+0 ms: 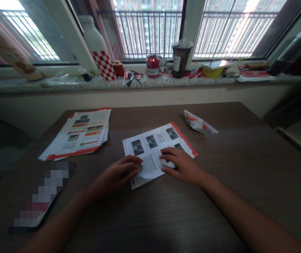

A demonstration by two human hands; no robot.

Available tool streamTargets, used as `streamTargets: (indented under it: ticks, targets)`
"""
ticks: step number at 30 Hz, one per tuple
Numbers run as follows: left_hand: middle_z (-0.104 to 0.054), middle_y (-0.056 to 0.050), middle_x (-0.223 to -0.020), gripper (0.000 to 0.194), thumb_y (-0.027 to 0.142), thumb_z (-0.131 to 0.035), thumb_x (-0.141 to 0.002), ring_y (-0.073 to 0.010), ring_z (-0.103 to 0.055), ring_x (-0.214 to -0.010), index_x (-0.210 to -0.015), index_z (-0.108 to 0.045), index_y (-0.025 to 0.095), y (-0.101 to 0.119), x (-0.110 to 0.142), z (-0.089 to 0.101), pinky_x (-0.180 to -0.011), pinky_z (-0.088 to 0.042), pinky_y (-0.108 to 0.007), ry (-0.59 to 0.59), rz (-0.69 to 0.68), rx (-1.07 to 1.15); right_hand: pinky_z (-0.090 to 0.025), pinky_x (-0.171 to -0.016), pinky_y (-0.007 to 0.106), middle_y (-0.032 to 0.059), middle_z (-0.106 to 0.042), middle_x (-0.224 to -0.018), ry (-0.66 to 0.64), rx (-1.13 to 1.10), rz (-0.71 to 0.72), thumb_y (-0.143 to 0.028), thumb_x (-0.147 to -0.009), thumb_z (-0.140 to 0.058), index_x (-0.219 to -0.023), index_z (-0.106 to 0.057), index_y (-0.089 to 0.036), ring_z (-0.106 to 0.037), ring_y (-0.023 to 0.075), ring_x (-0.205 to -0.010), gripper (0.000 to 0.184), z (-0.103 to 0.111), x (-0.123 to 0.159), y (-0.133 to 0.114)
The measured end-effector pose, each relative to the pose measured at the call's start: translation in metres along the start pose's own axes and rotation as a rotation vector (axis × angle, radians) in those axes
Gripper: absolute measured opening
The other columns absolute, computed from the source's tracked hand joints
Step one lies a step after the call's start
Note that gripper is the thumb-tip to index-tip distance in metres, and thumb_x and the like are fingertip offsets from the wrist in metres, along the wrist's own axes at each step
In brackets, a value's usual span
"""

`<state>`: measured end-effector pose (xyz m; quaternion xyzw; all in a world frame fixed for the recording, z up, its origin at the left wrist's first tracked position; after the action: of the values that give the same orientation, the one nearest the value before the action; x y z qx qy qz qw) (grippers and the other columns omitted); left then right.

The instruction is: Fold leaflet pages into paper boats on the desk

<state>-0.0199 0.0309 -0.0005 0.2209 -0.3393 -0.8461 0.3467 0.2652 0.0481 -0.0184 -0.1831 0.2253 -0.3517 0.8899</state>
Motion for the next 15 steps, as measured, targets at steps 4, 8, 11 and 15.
streamTargets:
  ticks: [4,8,11,15]
  targets:
    - [-0.069,-0.006,-0.118,0.013,0.023,-0.056,-0.105,-0.0196,-0.068,-0.108,-0.100,-0.068,0.021,-0.003,-0.003,0.005,-0.096,-0.056,-0.036,0.110,0.050,-0.005,-0.049,-0.110,0.058,0.0109,-0.058,-0.151,-0.056,0.027,-0.002,-0.051,-0.091,-0.075,-0.141,-0.064,-0.031,-0.054,0.0350,-0.138,0.054,0.002,0.002,-0.005]
    - [-0.071,-0.005,-0.104,0.017,0.028,-0.053,-0.107,-0.0195,-0.069,-0.096,-0.100,-0.066,0.020,-0.005,-0.002,0.011,-0.086,-0.056,-0.034,0.234,0.134,-0.011,-0.049,-0.109,0.057,0.0108,-0.059,-0.149,-0.059,0.045,0.004,-0.048,-0.091,-0.076,-0.137,-0.066,-0.031,-0.055,0.0346,-0.137,0.051,0.000,0.001,-0.009]
    - [-0.071,-0.005,-0.099,0.020,0.032,-0.050,-0.108,-0.0199,-0.068,-0.091,-0.103,-0.066,0.020,-0.007,0.000,0.013,-0.081,-0.055,-0.033,0.279,0.186,-0.015,-0.051,-0.106,0.054,0.0105,-0.063,-0.143,-0.036,0.044,0.040,-0.035,-0.102,-0.062,-0.131,-0.070,-0.030,-0.058,0.0305,-0.133,0.030,-0.001,-0.001,-0.011]
    - [-0.071,-0.005,-0.108,0.021,0.037,-0.050,-0.108,-0.0218,-0.069,-0.099,-0.110,-0.065,0.022,-0.011,0.003,0.019,-0.085,-0.055,-0.034,0.286,0.163,-0.024,-0.053,-0.104,0.053,0.0110,-0.065,-0.139,0.004,0.005,0.048,-0.029,-0.106,-0.055,-0.124,-0.073,-0.026,-0.060,0.0289,-0.129,0.025,0.000,-0.004,-0.011]
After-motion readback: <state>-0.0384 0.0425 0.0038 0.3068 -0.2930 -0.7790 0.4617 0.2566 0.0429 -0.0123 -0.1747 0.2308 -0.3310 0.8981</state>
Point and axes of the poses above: each hand's wrist, its own x-axis away from the middle knuckle, its own z-axis out of the back of the hand, y = z × x, the point moved 3 cm from there along -x, towards the middle knuckle
